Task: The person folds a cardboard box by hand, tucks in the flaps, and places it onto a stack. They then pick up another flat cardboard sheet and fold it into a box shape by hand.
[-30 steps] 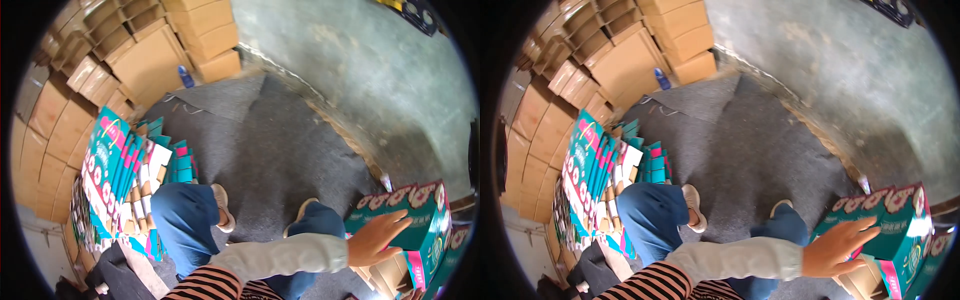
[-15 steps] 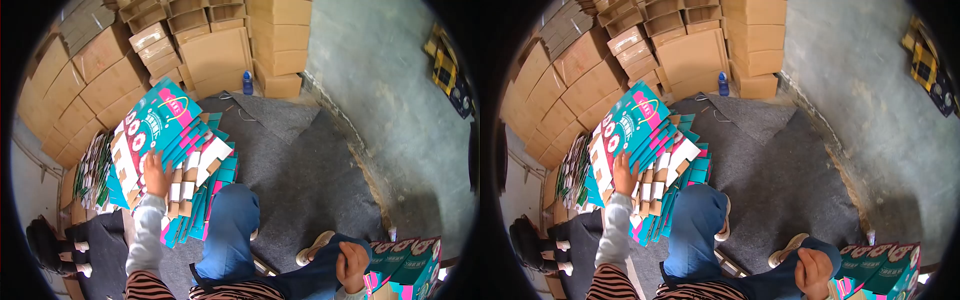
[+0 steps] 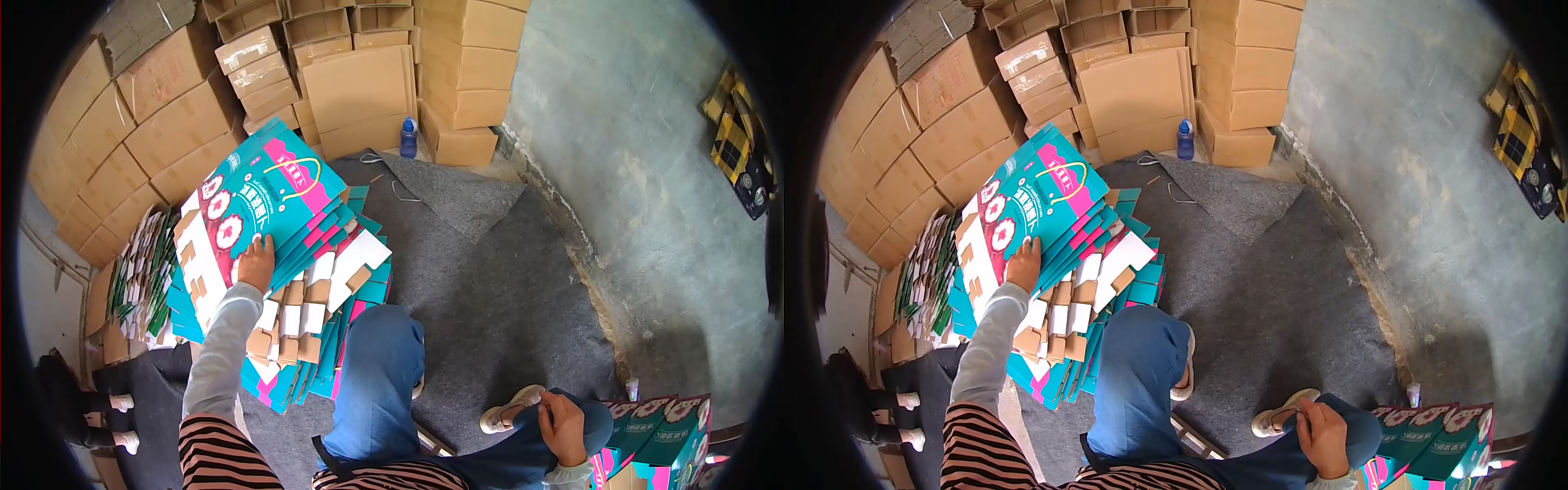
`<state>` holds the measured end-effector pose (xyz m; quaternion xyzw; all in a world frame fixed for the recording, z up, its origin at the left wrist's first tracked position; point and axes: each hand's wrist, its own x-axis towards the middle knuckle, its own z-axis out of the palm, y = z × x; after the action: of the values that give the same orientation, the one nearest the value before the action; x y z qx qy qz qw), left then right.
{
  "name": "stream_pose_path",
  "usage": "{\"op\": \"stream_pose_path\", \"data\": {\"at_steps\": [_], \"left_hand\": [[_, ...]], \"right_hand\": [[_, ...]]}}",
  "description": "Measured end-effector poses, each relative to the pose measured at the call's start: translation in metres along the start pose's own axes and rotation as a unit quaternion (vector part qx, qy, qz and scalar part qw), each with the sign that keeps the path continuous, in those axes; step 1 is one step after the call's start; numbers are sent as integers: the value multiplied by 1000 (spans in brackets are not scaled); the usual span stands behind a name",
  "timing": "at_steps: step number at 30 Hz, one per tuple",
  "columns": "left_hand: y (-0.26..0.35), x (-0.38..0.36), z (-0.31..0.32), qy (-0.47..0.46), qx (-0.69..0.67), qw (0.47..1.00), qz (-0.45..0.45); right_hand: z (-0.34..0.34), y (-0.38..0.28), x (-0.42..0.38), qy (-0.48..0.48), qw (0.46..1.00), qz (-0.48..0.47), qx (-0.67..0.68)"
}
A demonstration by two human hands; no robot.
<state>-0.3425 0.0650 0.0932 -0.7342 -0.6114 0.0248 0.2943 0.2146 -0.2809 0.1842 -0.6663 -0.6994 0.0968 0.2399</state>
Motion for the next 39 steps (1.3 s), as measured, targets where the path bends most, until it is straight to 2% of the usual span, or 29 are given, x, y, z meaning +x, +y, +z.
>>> {"op": "stream_pose_path", "data": {"at_steps": [6,11,12,14,16,18,20,23,26,27,30,31,33,34,36,39], "left_hand": [[-1,2,-18,100,17,994,43],[58,-20,-137,174,-77,977,97],[73,-31,-159,186,-115,971,95],[96,-57,-193,234,-141,955,117],[107,-83,-218,210,-194,947,146],[112,-103,-229,201,-215,936,191],[115,-122,-231,195,-227,928,223],[111,-141,-219,202,-236,919,241],[109,-158,-197,234,-265,904,239],[111,-162,-192,241,-280,899,234],[117,-170,-191,183,-334,906,183],[125,-168,-193,191,-362,902,136],[135,-162,-205,172,-346,917,97],[139,-160,-209,164,-339,923,75],[139,-161,-212,165,-329,925,95],[142,-166,-201,189,-327,919,113]], "right_hand": [[8,4,12,-30,1000,-4,-8],[14,-4,34,-52,997,5,50],[16,-9,42,-65,989,23,130],[21,-23,61,-82,952,63,287],[39,-31,81,-102,894,79,429],[39,-58,106,-114,872,40,475],[56,-79,127,-87,805,75,581],[60,-93,151,-118,733,182,645],[67,-103,136,-116,774,103,613],[70,-109,130,-81,781,86,613],[72,-130,117,25,806,30,590],[76,-130,114,48,829,15,557],[84,-131,109,94,869,-19,485],[82,-133,105,85,871,6,484],[71,-139,97,68,874,56,477],[58,-148,94,155,845,28,510]]}}
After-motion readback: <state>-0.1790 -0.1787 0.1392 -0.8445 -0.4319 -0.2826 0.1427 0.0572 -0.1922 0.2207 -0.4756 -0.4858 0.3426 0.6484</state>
